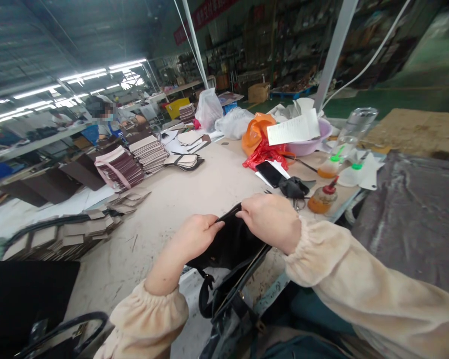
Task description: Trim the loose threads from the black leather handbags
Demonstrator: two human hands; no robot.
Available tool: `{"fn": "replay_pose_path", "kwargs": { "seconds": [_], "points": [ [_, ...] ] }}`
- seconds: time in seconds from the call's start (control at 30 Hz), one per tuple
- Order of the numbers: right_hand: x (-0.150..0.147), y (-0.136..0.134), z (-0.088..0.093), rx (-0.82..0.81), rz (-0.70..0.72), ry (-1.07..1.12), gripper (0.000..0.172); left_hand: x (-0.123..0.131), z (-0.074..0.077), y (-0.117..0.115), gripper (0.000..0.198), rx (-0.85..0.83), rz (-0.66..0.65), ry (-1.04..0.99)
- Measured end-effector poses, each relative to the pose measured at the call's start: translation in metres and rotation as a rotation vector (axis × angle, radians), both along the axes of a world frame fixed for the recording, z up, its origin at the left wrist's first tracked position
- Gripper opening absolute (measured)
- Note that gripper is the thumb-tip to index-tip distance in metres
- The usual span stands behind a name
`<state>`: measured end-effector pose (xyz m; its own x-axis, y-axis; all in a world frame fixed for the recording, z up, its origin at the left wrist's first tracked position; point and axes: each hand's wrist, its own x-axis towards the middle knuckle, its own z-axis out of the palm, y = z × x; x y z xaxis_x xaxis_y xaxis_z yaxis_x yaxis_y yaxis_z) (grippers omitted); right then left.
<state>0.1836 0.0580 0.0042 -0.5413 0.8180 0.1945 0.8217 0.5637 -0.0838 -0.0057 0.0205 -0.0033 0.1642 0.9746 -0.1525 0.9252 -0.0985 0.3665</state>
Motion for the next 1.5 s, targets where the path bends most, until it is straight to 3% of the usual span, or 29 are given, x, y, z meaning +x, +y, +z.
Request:
{"fn": "replay_pose_path", "kwargs": {
  "seconds": [1.03, 1.17, 1.5],
  "points": [
    [0.0003, 0.0023, -0.0029, 0.018, -0.063, 0.039, 0.022, 0.0021, -0.0008, -0.0041, 0.034, 0.003, -0.018, -0.009],
    [0.0001, 0.0039, -0.0047, 0.033, -0.034, 0.015, 0.029, -0.0003, -0.0010, -0.0015, 0.033, -0.003, -0.036, -0.035],
    [-0.0033, 0.0079, -0.0021, -0.012, -0.015, -0.025, 0.023, -0.0043, -0.0038, 0.0034, 0.028, 0.022, -0.027, 0.026]
  ]
}}
